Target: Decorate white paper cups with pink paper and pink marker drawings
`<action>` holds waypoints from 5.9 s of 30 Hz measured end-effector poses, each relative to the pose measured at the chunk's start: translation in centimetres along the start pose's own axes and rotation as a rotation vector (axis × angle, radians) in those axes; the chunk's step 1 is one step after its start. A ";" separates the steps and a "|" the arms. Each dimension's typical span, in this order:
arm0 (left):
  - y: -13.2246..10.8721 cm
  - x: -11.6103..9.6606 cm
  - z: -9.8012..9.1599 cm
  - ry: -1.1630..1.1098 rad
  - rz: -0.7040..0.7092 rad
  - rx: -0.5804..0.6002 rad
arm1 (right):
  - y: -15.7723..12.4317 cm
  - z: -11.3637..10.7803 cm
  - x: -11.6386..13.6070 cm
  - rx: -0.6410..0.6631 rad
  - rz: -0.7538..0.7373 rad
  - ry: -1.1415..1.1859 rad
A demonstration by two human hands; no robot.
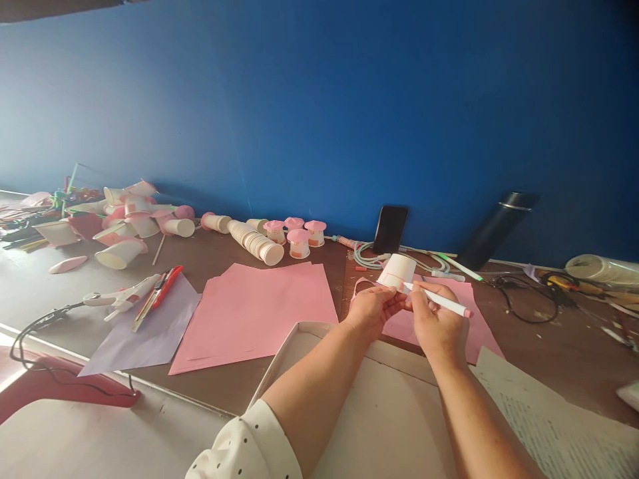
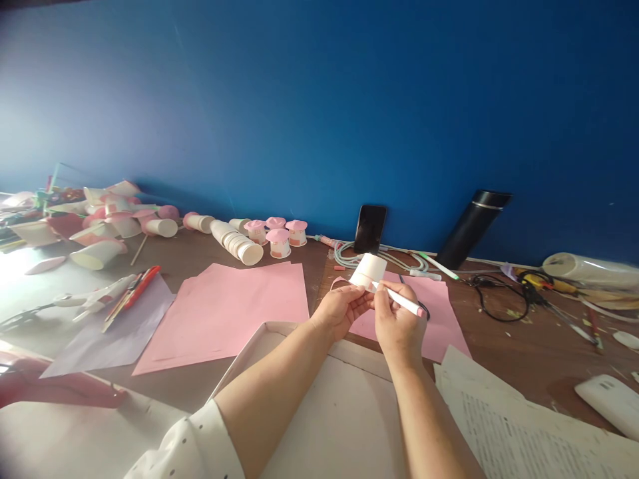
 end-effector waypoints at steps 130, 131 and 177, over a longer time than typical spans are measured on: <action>-0.1 0.0 0.0 0.018 -0.011 -0.035 | 0.1 -0.1 -0.1 -0.009 -0.021 -0.105; -0.2 0.0 0.1 0.017 -0.013 -0.036 | 0.1 -0.1 -0.1 -0.008 -0.020 -0.103; 0.0 0.0 0.2 0.029 0.008 -0.002 | -0.1 -0.1 0.6 -0.019 -0.037 -0.054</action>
Point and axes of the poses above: each hand's wrist, its own y-axis towards the middle knuckle, its own z-axis out of the palm, x = y × z, the point moved 7 cm from there along y, towards the middle knuckle, and after that the axes turned 2 degrees about -y, right-handed, at the moved point
